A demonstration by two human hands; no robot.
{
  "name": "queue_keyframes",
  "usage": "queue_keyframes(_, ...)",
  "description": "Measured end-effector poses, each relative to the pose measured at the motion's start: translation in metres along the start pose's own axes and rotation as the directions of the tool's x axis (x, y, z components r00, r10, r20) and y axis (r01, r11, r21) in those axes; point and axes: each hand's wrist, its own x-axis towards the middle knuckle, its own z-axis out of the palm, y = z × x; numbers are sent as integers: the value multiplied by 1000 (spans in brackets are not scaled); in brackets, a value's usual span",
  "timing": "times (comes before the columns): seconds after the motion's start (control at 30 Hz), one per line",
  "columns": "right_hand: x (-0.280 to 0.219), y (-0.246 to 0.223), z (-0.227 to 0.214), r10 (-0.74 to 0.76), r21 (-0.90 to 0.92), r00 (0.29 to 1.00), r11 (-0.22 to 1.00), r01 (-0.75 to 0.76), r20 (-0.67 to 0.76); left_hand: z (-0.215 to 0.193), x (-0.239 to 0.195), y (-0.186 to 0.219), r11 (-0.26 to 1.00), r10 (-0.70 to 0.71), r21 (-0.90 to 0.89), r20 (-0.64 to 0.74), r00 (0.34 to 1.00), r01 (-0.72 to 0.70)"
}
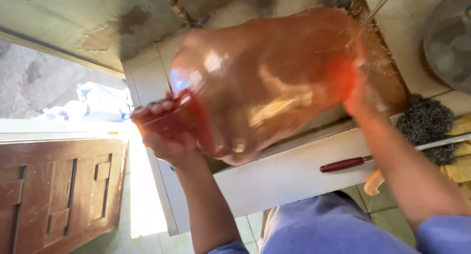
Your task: Scrubbing the interior of a large plastic water jug with a long brush and cleaning the cap in a sink.
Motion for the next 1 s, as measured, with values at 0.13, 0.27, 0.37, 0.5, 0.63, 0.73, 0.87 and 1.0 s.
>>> queue_keyframes(0.13,-7,9,38,122,240,963,954,-181,239,-54,-11,49,991,54,135,-345,937,-7)
queue_keyframes(0.27,-28,-22,45,-108,403,990,913,61,94,-23,-14,99,994,108,17,-312,944,-108)
queue_keyframes(0.37,-93,-101,62,-802,379,596,540,751,-37,-34,-13,94,981,169,-41,-291,942,-189)
queue_keyframes(0.5,-63,-6,43,-348,340,936,888,311,52,-73,-25,68,996,2,75,-492,871,40)
queue_keyframes(0.63,-65,-16,31,-199,241,980,952,190,13,-38,-16,85,1000,-17,-28,-385,923,7)
queue_keyframes(0.73,-40,-32,39,-401,155,913,900,408,-79,-51,13,68,983,33,-163,-282,959,-82)
queue_keyframes(0.87,-40,32,27,-167,92,964,978,189,-207,-99,-20,27,979,-184,-156,-431,883,127)
queue_keyframes(1.0,-56,14,16,-241,182,947,942,281,-214,-109,-22,-6,978,-160,-202,-520,839,61)
